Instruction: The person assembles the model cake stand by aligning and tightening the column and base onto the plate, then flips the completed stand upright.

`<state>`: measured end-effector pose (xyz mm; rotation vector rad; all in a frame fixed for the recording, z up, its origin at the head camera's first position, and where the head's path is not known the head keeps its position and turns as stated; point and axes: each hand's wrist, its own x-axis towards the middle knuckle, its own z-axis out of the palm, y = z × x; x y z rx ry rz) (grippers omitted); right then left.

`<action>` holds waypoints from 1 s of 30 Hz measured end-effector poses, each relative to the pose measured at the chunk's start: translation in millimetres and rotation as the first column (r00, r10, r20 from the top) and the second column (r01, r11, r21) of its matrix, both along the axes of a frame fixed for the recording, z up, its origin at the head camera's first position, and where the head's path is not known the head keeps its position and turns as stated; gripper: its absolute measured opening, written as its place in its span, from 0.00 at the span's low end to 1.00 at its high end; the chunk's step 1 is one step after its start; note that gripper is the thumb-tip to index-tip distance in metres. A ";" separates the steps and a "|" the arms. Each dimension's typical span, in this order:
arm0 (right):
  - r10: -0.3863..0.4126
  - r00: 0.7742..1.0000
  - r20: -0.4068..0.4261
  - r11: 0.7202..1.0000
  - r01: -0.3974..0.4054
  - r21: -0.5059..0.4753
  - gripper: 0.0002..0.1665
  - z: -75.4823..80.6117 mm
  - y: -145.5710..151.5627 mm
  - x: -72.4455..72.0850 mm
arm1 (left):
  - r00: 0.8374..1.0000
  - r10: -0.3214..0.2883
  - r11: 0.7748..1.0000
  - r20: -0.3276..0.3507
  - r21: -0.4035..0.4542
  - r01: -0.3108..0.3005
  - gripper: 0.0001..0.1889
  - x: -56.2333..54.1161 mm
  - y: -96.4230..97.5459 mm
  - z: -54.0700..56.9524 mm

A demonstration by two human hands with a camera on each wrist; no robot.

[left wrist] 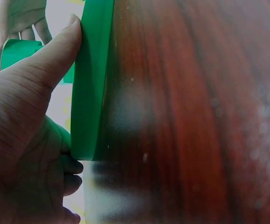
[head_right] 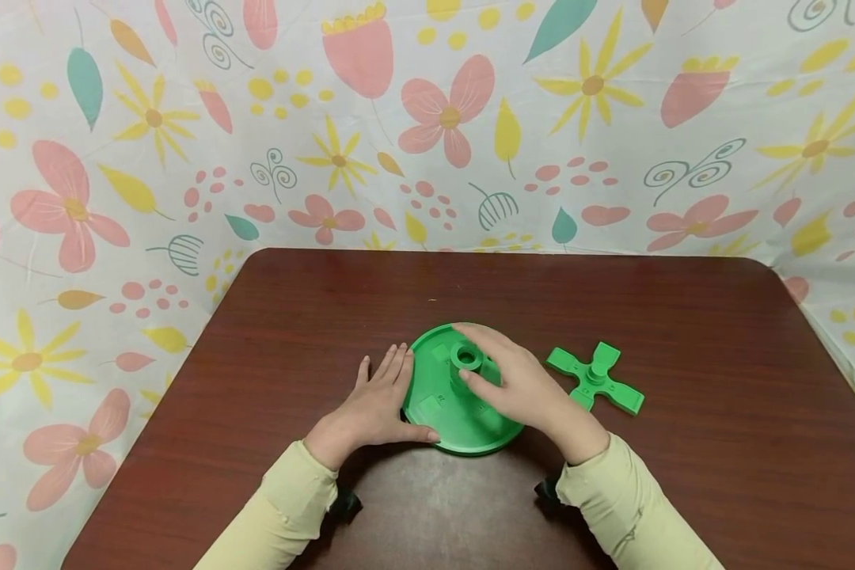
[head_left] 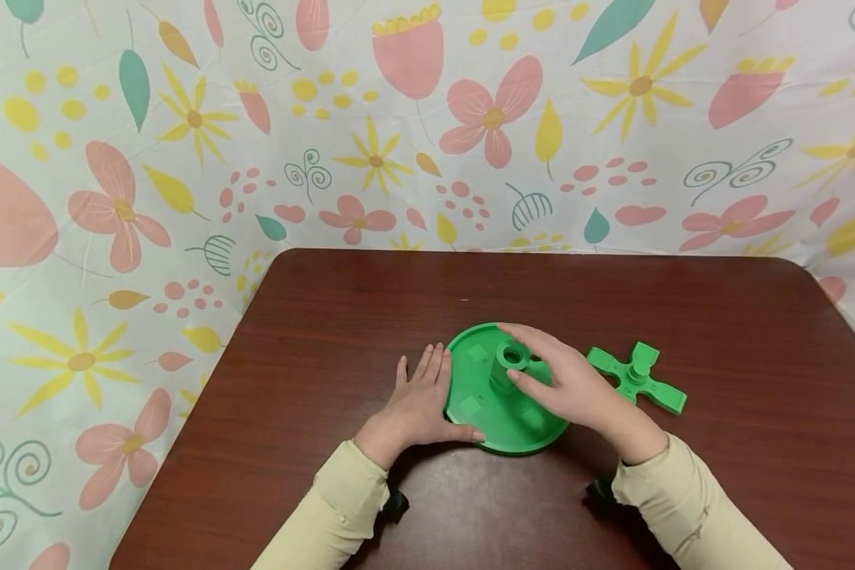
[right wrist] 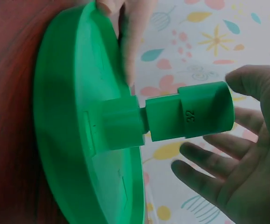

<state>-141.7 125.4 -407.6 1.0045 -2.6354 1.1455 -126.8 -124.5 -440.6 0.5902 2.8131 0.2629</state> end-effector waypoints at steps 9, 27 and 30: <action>0.012 0.998 0.069 1.000 -0.012 0.004 0.30 -1.2 0.6 -4.9 | 1.000 0.001 1.000 0.010 -0.004 -0.001 0.69 0.7 0.4 1.5; -0.250 0.968 0.011 0.968 0.250 0.001 0.29 -12.2 -14.7 1.3 | 1.000 0.006 1.000 0.025 0.006 -0.006 0.68 -0.3 0.9 1.3; -0.243 0.970 0.013 0.970 0.243 0.027 0.34 -11.4 -13.8 2.1 | 1.000 0.008 1.000 0.028 0.010 -0.008 0.68 0.4 0.9 1.4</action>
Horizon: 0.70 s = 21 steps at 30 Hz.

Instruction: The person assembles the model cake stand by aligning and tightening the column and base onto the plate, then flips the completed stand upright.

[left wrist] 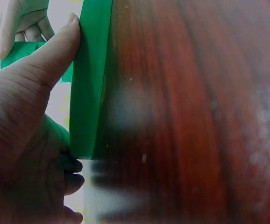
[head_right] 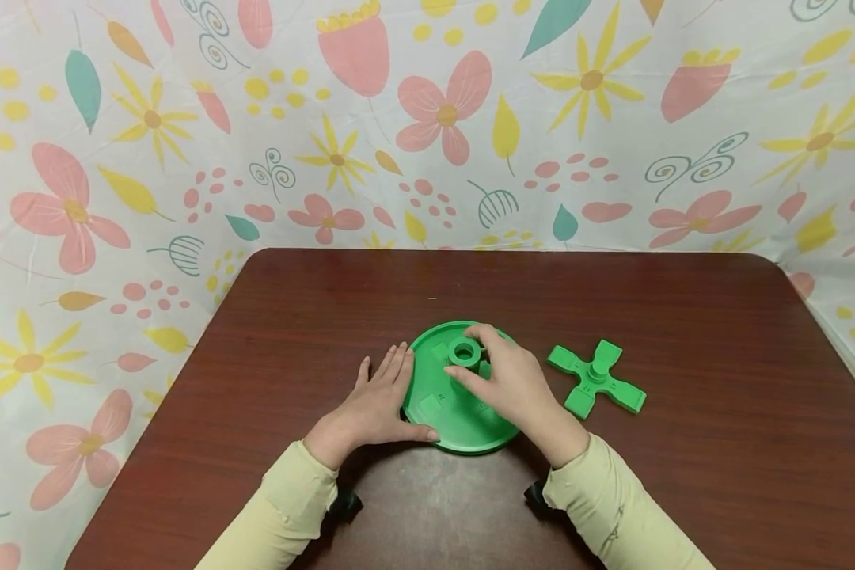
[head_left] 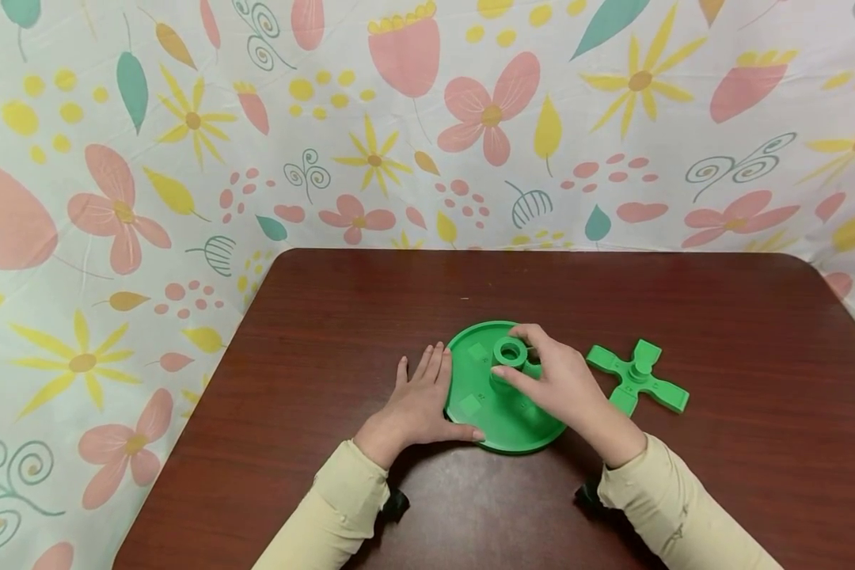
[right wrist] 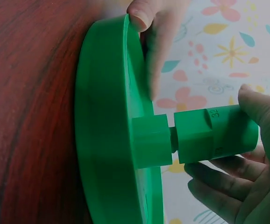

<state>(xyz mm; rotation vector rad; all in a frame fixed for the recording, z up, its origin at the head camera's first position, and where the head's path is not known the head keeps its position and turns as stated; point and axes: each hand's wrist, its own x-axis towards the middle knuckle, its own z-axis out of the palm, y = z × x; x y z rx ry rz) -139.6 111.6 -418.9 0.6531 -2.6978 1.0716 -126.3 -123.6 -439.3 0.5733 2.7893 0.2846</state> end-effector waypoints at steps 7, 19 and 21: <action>0.140 0.988 0.065 0.987 -0.134 -0.093 0.38 2.4 5.4 -1.9 | 1.000 -0.001 1.000 -0.006 0.017 0.001 0.69 -0.5 -0.2 -1.5; 0.251 0.964 0.087 0.962 -0.238 -0.135 0.27 1.5 10.3 -9.3 | 1.000 0.003 1.000 0.006 0.018 -0.003 0.69 -0.2 -0.1 -1.4; 0.226 0.970 0.091 0.968 -0.213 -0.129 0.27 0.7 9.8 -8.8 | 1.000 0.003 1.000 0.009 0.017 -0.003 0.69 -0.1 -0.2 -1.3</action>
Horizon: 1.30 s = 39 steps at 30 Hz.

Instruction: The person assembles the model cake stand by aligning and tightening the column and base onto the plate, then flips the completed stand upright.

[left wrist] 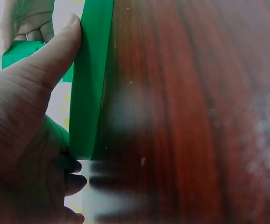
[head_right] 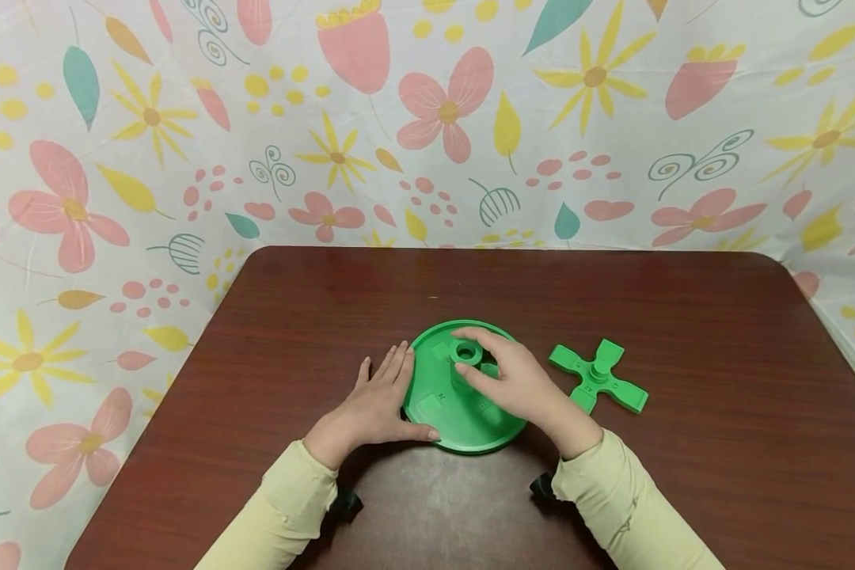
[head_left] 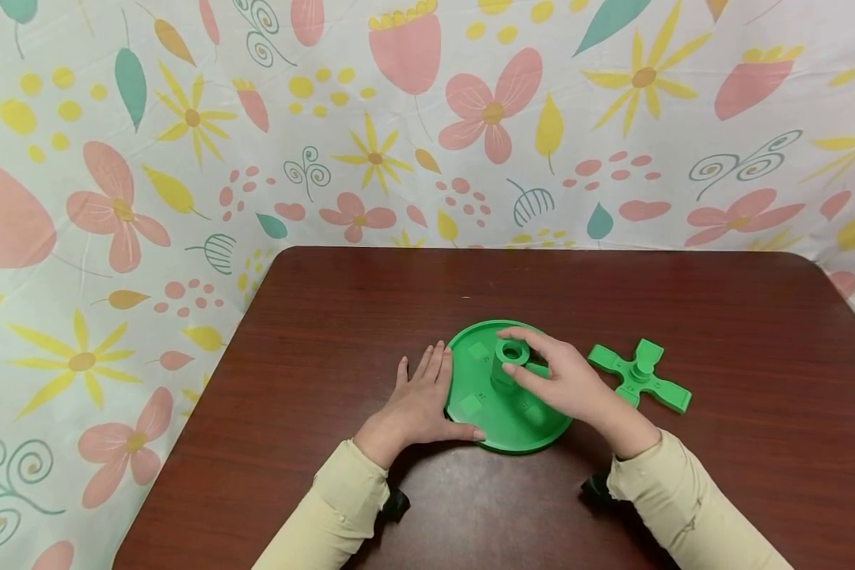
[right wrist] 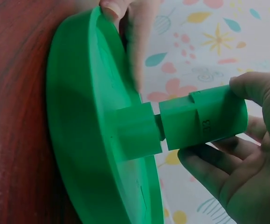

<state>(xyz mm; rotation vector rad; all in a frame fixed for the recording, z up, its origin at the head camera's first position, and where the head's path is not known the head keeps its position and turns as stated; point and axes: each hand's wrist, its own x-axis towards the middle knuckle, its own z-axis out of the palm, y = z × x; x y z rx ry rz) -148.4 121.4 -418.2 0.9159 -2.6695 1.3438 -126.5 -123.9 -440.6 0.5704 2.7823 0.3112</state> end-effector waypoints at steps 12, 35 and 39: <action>-0.165 0.984 -0.072 0.986 0.167 0.023 0.27 -4.5 -8.7 6.8 | 1.000 0.005 1.000 0.016 0.008 -0.005 0.69 0.0 -0.3 0.9; 0.047 0.999 0.016 0.998 -0.046 -0.053 0.26 -3.4 0.4 -3.0 | 0.999 0.004 0.999 0.045 0.043 -0.006 0.69 -0.8 -0.7 -0.6; 0.030 0.999 0.031 0.999 -0.028 -0.046 0.25 -3.7 0.8 -3.7 | 0.999 0.007 0.999 0.045 0.042 -0.009 0.69 -1.0 -1.3 0.2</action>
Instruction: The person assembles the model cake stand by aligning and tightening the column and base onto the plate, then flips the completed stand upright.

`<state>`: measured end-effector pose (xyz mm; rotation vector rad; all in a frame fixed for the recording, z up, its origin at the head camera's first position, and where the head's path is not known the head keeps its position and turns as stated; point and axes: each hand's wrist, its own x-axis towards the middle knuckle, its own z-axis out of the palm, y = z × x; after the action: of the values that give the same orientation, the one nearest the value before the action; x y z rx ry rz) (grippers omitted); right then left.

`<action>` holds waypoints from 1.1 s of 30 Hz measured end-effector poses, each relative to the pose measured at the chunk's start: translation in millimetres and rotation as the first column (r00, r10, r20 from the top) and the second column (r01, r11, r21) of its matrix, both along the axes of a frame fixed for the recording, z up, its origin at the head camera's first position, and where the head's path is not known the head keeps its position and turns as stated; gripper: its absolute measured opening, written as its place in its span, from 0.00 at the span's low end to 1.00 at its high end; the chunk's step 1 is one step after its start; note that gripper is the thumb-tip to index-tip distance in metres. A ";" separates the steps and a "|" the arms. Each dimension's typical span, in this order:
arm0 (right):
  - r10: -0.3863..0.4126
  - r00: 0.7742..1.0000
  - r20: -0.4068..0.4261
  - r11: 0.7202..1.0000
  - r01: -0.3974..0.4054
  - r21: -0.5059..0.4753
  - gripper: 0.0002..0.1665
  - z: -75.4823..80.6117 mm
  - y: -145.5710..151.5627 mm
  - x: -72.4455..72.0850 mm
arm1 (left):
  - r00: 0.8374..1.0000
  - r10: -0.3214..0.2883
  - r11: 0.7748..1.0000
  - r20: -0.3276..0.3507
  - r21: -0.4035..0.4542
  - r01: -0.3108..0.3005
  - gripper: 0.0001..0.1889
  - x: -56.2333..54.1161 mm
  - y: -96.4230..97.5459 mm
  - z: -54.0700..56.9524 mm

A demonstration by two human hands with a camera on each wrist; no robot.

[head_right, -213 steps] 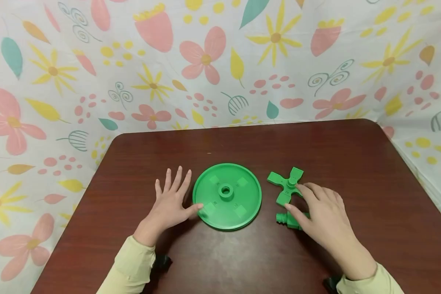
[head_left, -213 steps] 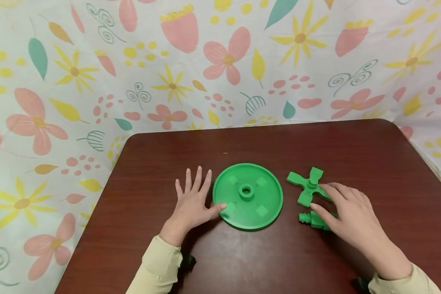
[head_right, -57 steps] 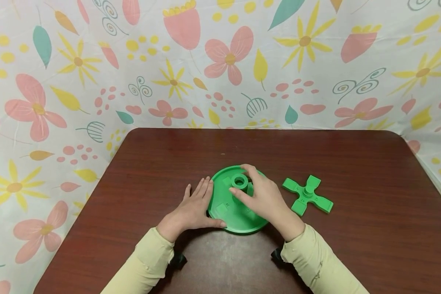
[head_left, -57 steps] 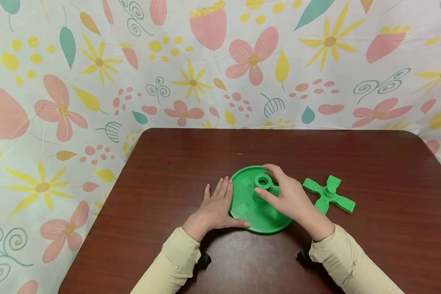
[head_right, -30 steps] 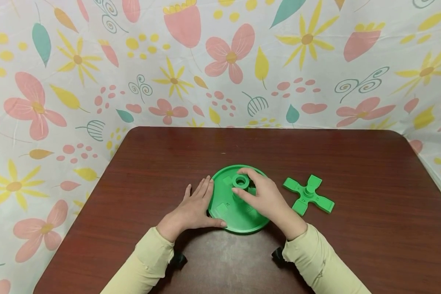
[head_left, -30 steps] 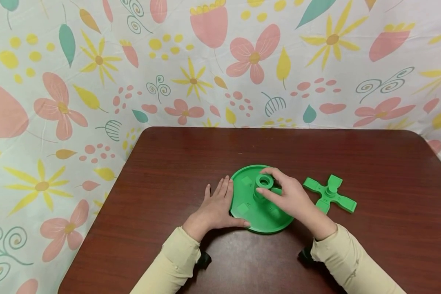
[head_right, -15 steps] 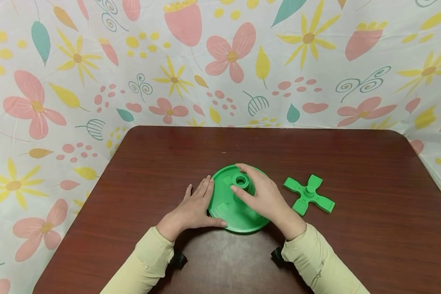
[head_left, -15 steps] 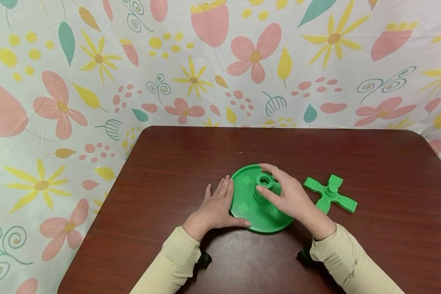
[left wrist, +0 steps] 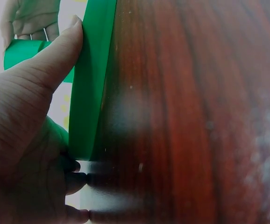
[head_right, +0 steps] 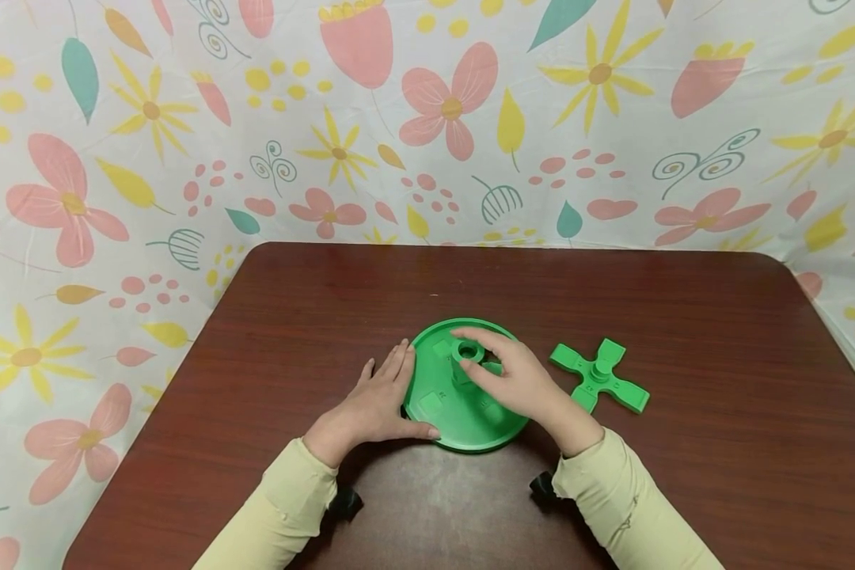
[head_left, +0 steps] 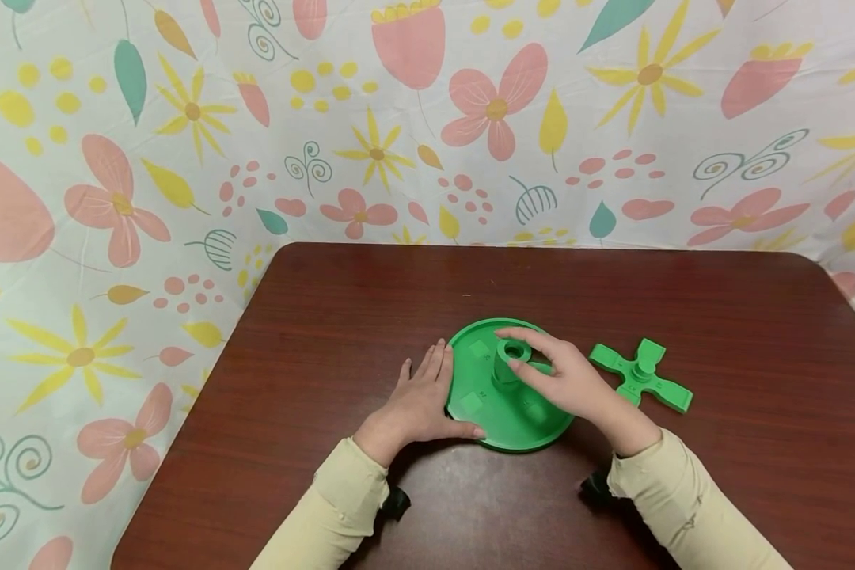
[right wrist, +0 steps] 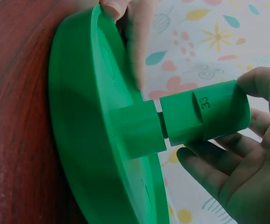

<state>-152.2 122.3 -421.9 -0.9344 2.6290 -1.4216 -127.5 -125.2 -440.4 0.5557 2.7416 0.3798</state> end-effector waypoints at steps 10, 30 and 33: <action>-0.121 0.992 -0.033 0.993 0.121 0.014 0.25 -3.5 -5.0 3.9 | 1.000 0.000 1.000 0.004 0.001 0.000 0.69 -0.4 -0.5 -1.0; -0.169 0.983 -0.067 0.983 0.173 0.064 0.31 -2.1 -6.6 8.4 | 1.000 -0.002 1.000 0.000 -0.005 0.002 0.69 0.0 0.0 -0.9; -0.117 0.991 -0.065 0.990 0.121 0.068 0.32 0.0 -4.6 6.9 | 1.000 -0.002 1.000 0.001 0.000 0.002 0.69 0.1 -0.3 -0.8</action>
<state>-145.3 117.7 -421.9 -0.8399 2.8035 -1.3315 -127.4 -125.5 -441.2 0.5573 2.7396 0.3799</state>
